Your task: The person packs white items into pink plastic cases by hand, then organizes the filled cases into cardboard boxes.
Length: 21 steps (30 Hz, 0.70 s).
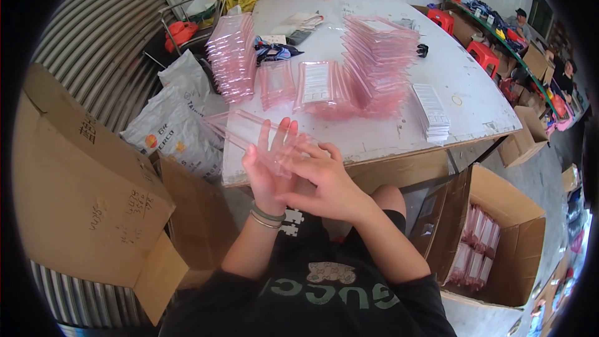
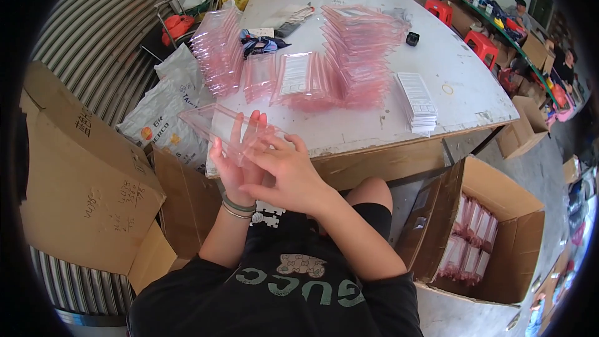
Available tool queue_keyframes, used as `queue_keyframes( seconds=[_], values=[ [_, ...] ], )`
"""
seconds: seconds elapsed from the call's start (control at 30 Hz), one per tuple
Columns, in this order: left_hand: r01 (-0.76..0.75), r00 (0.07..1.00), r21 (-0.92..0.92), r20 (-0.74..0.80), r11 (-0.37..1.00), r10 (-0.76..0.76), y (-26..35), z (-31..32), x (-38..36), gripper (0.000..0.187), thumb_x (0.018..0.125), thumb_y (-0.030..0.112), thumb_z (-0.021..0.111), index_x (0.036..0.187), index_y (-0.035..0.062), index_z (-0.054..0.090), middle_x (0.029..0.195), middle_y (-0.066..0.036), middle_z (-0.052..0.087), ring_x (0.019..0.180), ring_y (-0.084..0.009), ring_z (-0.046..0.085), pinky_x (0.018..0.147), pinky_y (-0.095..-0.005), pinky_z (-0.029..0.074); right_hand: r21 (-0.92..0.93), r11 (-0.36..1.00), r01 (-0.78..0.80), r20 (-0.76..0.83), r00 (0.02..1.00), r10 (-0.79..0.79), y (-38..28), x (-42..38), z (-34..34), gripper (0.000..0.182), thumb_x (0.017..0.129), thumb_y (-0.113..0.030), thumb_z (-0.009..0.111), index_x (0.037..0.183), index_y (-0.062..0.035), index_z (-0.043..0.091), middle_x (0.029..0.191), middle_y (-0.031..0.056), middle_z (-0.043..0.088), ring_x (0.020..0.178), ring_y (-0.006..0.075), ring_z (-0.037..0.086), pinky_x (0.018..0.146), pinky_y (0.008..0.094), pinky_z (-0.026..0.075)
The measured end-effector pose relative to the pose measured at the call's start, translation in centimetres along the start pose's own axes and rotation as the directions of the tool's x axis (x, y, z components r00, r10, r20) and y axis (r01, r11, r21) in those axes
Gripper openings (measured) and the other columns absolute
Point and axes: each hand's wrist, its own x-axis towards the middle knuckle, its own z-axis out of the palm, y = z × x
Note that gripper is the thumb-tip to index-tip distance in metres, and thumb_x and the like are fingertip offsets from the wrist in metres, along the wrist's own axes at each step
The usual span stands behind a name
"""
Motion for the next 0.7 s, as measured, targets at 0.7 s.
queue_keyframes(
  seconds=[0.7],
  values=[
    [0.045, 0.971, 0.170, 0.222, 0.984, -0.083, 0.1, -0.2, -0.2, 0.095, 0.094, 0.064, 0.049, 0.155, -0.0019, 0.019, 0.154, -0.021, 0.034, 0.144, -0.0343, 0.032, 0.119, -0.0497, 0.029, -0.005, 0.985, -0.172, 0.028, 0.985, 0.172, -1.5, -0.1, -0.6, 0.070, 0.077, -0.037, 0.079, 0.140, -0.0176, 0.054, 0.144, 0.0097, 0.053, 0.128, 0.0311, 0.049, 0.094, 0.0493, 0.031]
  ],
)
